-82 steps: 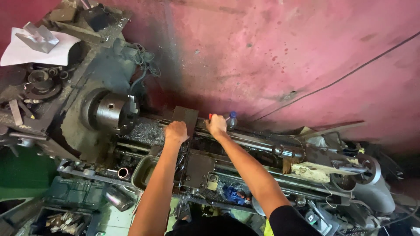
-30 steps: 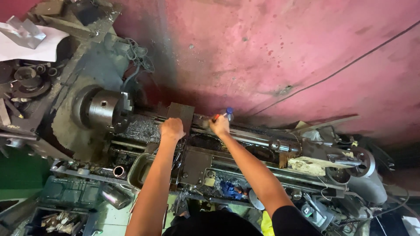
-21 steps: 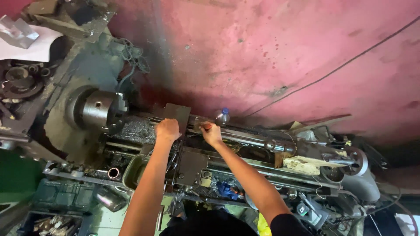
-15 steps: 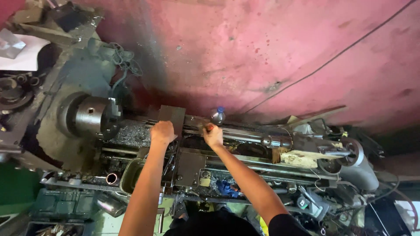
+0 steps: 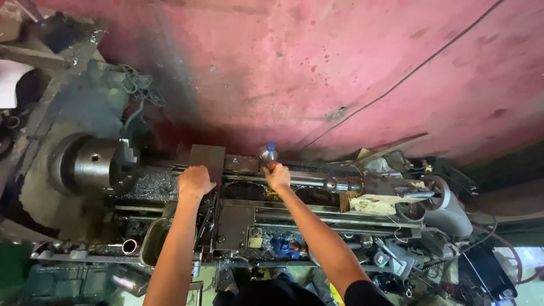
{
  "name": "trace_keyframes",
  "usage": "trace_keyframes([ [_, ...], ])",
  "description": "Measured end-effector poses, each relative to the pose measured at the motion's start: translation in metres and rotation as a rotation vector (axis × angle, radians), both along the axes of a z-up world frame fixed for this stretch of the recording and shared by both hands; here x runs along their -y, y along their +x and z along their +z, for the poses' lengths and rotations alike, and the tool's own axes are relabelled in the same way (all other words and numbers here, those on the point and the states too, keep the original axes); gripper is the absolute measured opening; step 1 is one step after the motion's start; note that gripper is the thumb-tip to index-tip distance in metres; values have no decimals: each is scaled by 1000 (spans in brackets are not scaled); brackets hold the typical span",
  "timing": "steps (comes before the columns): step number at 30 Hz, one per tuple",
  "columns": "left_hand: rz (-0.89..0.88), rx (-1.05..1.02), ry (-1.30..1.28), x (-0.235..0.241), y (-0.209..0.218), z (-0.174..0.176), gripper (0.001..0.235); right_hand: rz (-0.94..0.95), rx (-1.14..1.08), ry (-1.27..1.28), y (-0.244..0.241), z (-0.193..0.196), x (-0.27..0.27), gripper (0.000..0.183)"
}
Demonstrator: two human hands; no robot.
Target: Operating a manual lathe to machine a metal component, including adjusting the tool and applying lubricant.
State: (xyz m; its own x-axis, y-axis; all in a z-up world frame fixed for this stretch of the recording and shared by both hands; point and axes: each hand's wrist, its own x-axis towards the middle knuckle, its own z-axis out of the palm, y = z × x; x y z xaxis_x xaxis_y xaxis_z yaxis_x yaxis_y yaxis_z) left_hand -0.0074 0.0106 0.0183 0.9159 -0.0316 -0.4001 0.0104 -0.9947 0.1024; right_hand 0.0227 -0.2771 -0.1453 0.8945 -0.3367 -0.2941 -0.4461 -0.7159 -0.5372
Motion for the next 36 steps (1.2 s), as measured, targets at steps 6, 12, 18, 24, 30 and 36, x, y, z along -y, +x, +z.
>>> trace_keyframes([
  [6,-10,2,21,2,-2,-1,42,-214,79,320,7,-7,13,32],
  [12,10,-2,-15,0,2,-18,41,11,41,-37,5,39,15,37],
  [18,-7,14,-15,3,-6,6,40,-120,51,279,-8,40,20,36],
  [24,-21,30,-35,3,-4,2,35,26,-41,-92,17,30,16,40],
  [30,-5,31,-43,5,-3,7,34,-35,-23,-16,13,38,11,40],
  [36,-41,30,-53,3,-3,12,36,-40,21,68,-2,44,2,37],
])
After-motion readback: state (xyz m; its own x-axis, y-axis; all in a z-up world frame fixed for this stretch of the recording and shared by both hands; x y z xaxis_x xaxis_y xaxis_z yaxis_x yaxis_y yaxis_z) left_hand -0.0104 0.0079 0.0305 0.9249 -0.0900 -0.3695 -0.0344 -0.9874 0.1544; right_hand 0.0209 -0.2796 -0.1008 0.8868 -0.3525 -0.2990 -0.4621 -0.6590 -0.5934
